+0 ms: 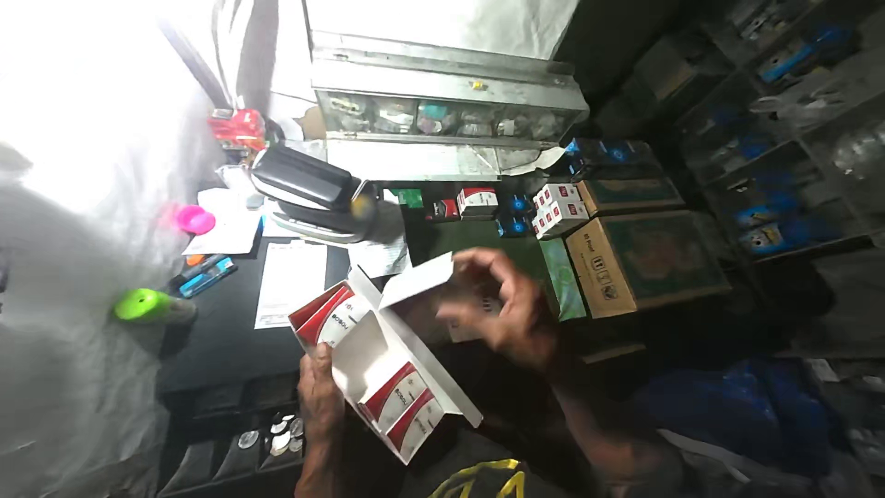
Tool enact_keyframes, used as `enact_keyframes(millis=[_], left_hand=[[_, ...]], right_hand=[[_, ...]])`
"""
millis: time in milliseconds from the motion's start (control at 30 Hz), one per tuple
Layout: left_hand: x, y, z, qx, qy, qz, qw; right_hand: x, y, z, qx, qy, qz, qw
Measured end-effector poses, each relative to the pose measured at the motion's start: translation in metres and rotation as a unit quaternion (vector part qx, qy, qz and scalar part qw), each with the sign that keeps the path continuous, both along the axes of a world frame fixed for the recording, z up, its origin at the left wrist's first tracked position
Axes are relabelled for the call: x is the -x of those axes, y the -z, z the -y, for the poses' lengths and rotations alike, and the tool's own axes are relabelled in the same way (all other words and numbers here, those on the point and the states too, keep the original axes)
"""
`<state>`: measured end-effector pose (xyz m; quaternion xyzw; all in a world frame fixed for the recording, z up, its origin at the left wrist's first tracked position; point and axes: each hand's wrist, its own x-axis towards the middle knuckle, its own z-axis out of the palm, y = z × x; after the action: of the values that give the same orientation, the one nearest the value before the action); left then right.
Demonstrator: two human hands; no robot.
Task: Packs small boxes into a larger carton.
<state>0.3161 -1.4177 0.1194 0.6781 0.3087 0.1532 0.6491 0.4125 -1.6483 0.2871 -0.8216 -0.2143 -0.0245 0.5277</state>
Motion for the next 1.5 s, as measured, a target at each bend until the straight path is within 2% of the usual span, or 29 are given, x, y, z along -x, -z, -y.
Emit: enact_keyframes(millis=[67,167,267,400,533,667,833,933,1000,1133,1200,1267,1367,1500], left_hand=[[-0.004,-0.002,0.002,-0.008,-0.007,-0.005,1.000],[-0.006,0.001,0.003,-0.005,-0.025,-0.008,1.000],[-0.009,-0.001,0.005,-0.014,-0.040,-0.015,0.999],[-0.010,0.002,0.009,-0.032,-0.059,-0.011,0.998],[-0.011,0.001,0.015,-0.041,-0.081,-0.008,0.996],[-0.012,-0.003,0.019,-0.051,-0.096,-0.033,0.994],[-0.012,-0.004,0.020,-0.070,-0.099,-0.046,0.992],[-0.012,-0.003,0.020,-0.062,-0.102,-0.038,0.992],[-0.013,-0.003,0.020,-0.062,-0.103,-0.037,0.992],[-0.015,-0.003,0.018,-0.065,-0.100,-0.034,0.992],[-0.014,-0.004,0.019,-0.063,-0.098,-0.032,0.993],[-0.014,-0.005,0.020,-0.063,-0.098,-0.034,0.993],[-0.013,-0.005,0.020,-0.060,-0.102,-0.034,0.992],[-0.012,-0.006,0.019,-0.052,-0.096,-0.039,0.993]], right_hand=[[-0.052,0.025,0.038,-0.015,0.102,-0.076,0.992],[-0.132,0.094,0.081,-0.138,0.229,-0.221,0.938],[-0.189,0.139,0.102,-0.185,0.280,-0.287,0.897],[-0.244,0.152,0.104,-0.181,0.284,-0.293,0.895],[-0.272,0.157,0.102,-0.063,0.304,-0.301,0.902],[-0.279,0.165,0.103,-0.019,0.306,-0.286,0.908],[-0.275,0.167,0.110,-0.086,0.299,-0.271,0.911],[-0.245,0.161,0.118,-0.114,0.298,-0.251,0.914],[-0.210,0.167,0.120,-0.094,0.268,-0.278,0.917],[-0.194,0.193,0.100,-0.128,0.309,-0.342,0.878],[-0.201,0.200,0.093,-0.086,0.330,-0.332,0.879],[-0.198,0.200,0.092,0.025,0.303,-0.302,0.903],[-0.179,0.201,0.089,0.183,0.248,-0.181,0.934],[-0.182,0.219,0.087,0.308,0.168,-0.104,0.931]])
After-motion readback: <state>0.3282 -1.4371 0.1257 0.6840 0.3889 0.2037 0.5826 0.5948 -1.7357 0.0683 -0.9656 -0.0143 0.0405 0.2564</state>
